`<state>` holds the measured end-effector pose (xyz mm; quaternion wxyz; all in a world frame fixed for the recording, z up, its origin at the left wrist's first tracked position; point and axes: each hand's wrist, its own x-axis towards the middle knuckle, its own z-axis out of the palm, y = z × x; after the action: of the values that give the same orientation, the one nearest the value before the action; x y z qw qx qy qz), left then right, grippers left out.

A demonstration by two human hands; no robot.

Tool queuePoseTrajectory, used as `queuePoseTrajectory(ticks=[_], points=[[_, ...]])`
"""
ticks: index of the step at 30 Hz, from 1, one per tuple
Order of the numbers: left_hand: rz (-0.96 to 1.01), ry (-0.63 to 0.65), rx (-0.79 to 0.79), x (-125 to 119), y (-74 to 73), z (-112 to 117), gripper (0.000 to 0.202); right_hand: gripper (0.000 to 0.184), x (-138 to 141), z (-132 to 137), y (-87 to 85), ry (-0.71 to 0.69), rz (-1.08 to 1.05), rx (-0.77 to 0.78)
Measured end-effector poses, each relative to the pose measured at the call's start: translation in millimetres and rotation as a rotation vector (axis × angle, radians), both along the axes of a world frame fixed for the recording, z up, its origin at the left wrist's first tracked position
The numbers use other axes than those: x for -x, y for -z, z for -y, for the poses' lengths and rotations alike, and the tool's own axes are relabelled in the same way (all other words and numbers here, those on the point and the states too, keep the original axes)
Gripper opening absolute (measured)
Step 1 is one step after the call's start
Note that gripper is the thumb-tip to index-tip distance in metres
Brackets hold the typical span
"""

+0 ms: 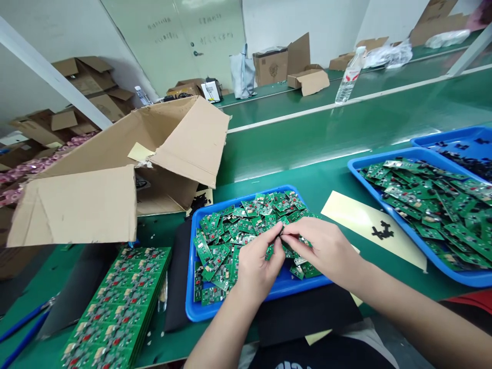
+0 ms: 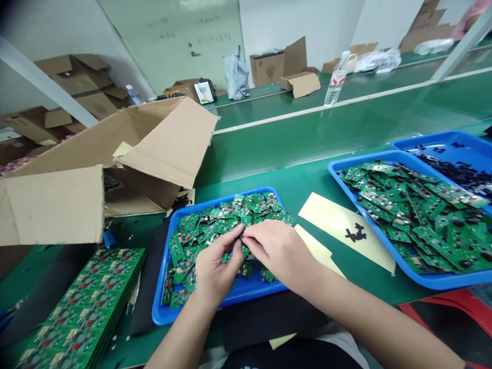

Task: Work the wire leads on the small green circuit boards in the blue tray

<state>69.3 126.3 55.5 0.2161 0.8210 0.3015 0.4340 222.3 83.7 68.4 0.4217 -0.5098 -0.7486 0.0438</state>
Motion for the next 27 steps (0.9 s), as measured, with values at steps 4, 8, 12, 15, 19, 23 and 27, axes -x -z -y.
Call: queuePoseTrajectory(ticks=[4,8,12,15,19,23,27], points=[[-0.026,0.031,-0.052,0,3.1,-3,0.026,0.018,-1,0,3.1,0.003,0.062,-0.061],[-0.044,0.091,-0.095,-1,6.0,-4,0.022,0.022,0,0,7.4,0.050,0.141,-0.091],[-0.079,0.099,-0.017,-2,7.8,-2,0.021,0.024,2,0,7.9,0.072,0.200,-0.057],[-0.072,0.066,-0.003,-2,7.4,0,0.022,0.024,-3,1,4.7,0.170,0.275,-0.046],[0.046,-0.035,0.197,0,3.0,-1,0.026,0.018,-20,7,-1.2,0.311,0.115,0.137],[0.238,0.018,0.620,-2,0.1,-1,0.026,0.010,-28,17,-1.8,0.114,-0.221,0.470],[0.377,0.073,0.864,-8,2.4,0,0.024,0.017,-21,26,9.7,0.031,-0.458,0.634]])
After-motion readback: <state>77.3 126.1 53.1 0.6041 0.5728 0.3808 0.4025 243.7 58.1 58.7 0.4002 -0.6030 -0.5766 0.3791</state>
